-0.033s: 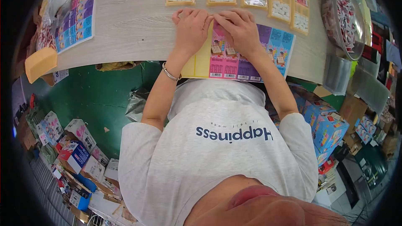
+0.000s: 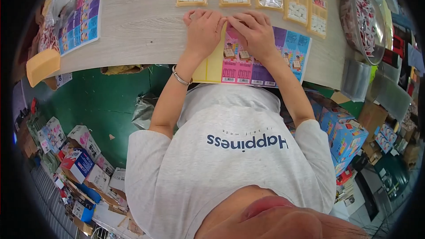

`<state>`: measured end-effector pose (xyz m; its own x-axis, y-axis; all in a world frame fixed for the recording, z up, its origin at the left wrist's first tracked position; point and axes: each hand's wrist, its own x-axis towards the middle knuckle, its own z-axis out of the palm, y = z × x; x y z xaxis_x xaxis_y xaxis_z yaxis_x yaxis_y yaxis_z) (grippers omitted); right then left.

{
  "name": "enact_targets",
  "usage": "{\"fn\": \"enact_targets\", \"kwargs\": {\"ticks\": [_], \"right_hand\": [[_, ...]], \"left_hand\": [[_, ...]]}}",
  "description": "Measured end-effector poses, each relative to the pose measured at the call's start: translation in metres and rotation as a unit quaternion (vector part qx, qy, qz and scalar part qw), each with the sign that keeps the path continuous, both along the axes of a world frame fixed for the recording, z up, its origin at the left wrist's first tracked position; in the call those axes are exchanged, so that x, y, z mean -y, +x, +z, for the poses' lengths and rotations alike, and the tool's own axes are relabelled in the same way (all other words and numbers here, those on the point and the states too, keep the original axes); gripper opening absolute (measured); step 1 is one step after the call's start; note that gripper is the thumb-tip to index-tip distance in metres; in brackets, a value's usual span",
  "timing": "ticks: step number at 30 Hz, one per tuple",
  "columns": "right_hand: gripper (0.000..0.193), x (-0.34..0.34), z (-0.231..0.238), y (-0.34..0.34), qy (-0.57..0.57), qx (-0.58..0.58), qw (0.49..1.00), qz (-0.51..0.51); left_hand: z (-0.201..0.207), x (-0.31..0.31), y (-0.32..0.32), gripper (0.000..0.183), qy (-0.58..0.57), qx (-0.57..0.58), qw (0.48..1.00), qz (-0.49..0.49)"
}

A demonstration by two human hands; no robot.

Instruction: Packaging small white blocks into plastic trays and placing them into product boxes.

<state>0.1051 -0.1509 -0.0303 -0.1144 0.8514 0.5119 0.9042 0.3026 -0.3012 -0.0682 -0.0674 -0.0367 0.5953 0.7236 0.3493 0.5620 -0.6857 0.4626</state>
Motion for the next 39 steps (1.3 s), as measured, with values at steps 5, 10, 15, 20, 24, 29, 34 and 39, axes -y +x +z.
{"fn": "enact_targets", "kwargs": {"ticks": [5,10,15,20,24,29,34,39], "right_hand": [[0.038,0.006,-0.001,0.005,0.035,0.065,0.997,0.010],[0.032,-0.003,0.000,0.010,0.060,0.059,0.996,0.015],[0.014,0.038,0.124,0.013,-0.345,-0.015,0.909,0.232],[0.012,0.065,0.190,0.050,-0.271,-0.506,0.724,0.383],[0.013,-0.021,0.158,0.029,-0.245,-0.470,0.847,0.028],[0.021,-0.103,0.069,0.004,-0.195,-0.598,0.777,-0.026],[0.022,-0.135,0.027,-0.004,-0.182,-0.600,0.775,-0.076],[0.028,-0.148,0.018,-0.009,-0.181,-0.532,0.813,-0.152]], "left_hand": [[-0.005,0.002,0.002,0.019,0.003,0.001,1.000,0.011],[-0.004,-0.002,0.006,0.018,0.003,0.020,1.000,0.000],[-0.013,0.002,-0.006,0.017,0.053,-0.032,0.996,0.061],[-0.010,-0.003,0.004,0.026,0.107,-0.028,0.989,0.093],[0.044,-0.005,-0.015,0.050,0.027,0.092,0.995,0.021],[0.061,-0.073,-0.044,0.044,-0.426,0.351,0.834,-0.016],[0.032,-0.141,-0.050,0.029,-0.463,0.325,0.814,0.134],[0.022,-0.161,-0.040,0.020,-0.392,0.162,0.887,0.182]]}}
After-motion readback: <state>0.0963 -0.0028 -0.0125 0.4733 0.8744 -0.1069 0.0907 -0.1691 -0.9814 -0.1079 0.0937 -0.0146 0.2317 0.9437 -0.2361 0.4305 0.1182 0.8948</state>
